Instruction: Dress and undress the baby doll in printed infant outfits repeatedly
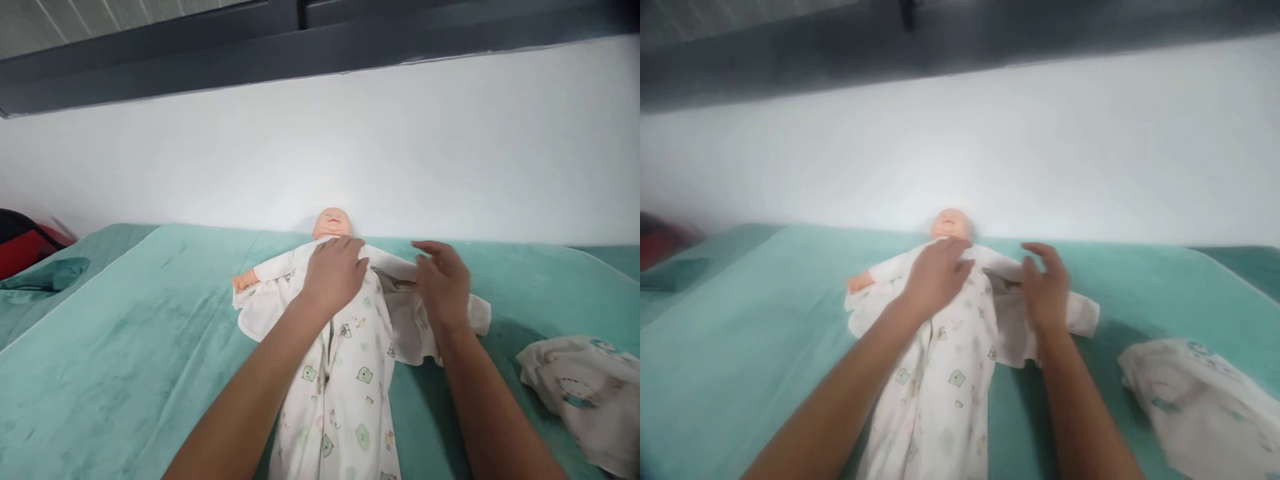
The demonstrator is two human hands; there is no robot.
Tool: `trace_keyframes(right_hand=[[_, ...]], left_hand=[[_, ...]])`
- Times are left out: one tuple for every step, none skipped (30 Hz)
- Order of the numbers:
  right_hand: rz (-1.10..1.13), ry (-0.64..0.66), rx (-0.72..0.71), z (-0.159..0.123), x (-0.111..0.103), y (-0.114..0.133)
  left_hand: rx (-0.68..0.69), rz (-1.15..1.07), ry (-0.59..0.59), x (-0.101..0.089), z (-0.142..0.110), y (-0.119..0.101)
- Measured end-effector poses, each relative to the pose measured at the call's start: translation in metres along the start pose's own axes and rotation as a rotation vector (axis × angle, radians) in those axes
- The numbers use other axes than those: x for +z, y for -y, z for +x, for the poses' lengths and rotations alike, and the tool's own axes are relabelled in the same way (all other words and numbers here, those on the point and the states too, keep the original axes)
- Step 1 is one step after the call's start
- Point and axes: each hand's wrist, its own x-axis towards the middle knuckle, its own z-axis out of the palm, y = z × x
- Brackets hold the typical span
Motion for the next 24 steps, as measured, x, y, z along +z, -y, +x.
trace_keyframes(right_hand=[[-0.029,0.106,-0.025,-0.008,0.009,0.011],[-0.042,0.201,-0.067,-0.015,0.018,0.02],[-0.042,0.277,-0.113,-0.021,0.025,0.028],[-0.044,0.345,-0.16,-0.025,0.031,0.033],[-0.042,0.394,-0.195,-0.028,0.035,0.035],[-0.038,0.425,-0.206,-0.03,0.037,0.036],[-0.032,0.441,-0.196,-0.031,0.038,0.035],[-0.021,0.453,-0.176,-0.03,0.038,0.033],[-0.005,0.469,-0.151,-0.029,0.037,0.031],[0.015,0.484,-0.12,-0.028,0.036,0.03],[0.036,0.497,-0.085,-0.027,0.035,0.028],[0.055,0.505,-0.052,-0.026,0.034,0.028],[0.065,0.512,-0.027,-0.026,0.034,0.028],[0.068,0.514,-0.012,-0.026,0.034,0.028],[0.064,0.512,-0.005,-0.026,0.034,0.029],[0.058,0.508,-0.002,-0.027,0.035,0.029],[0.052,0.504,-0.002,-0.027,0.036,0.03],[0.048,0.499,-0.005,-0.028,0.036,0.03],[0.045,0.49,-0.012,-0.028,0.036,0.031],[0.041,0.475,-0.022,-0.028,0.037,0.031],[0.036,0.462,-0.033,-0.029,0.037,0.031],[0.033,0.449,-0.046,-0.029,0.036,0.031],[0.03,0.441,-0.057,-0.029,0.036,0.031],[0.029,0.435,-0.069,-0.029,0.036,0.032]], left_hand=[[-0.059,-0.075,-0.089,-0.001,-0.012,0.01],[-0.13,-0.154,-0.162,0.0,-0.022,0.021],[-0.204,-0.242,-0.206,0.001,-0.031,0.032],[-0.276,-0.329,-0.221,0.002,-0.039,0.042],[-0.336,-0.409,-0.21,0.004,-0.045,0.051],[-0.38,-0.477,-0.184,0.006,-0.048,0.058],[-0.405,-0.528,-0.154,0.008,-0.05,0.063],[-0.414,-0.564,-0.13,0.01,-0.051,0.066],[-0.412,-0.588,-0.12,0.011,-0.051,0.067],[-0.405,-0.605,-0.122,0.012,-0.05,0.067],[-0.395,-0.619,-0.135,0.013,-0.049,0.067],[-0.387,-0.632,-0.154,0.014,-0.048,0.065],[-0.379,-0.641,-0.175,0.015,-0.047,0.064],[-0.372,-0.644,-0.199,0.016,-0.046,0.063],[-0.362,-0.642,-0.222,0.016,-0.046,0.061],[-0.351,-0.632,-0.244,0.017,-0.046,0.06],[-0.338,-0.614,-0.261,0.017,-0.047,0.059],[-0.323,-0.59,-0.277,0.017,-0.047,0.059],[-0.304,-0.56,-0.294,0.017,-0.048,0.058],[-0.282,-0.525,-0.31,0.017,-0.049,0.057],[-0.261,-0.489,-0.325,0.017,-0.049,0.056],[-0.245,-0.452,-0.339,0.016,-0.05,0.055],[-0.232,-0.417,-0.348,0.016,-0.05,0.055],[-0.223,-0.385,-0.355,0.016,-0.05,0.054]])
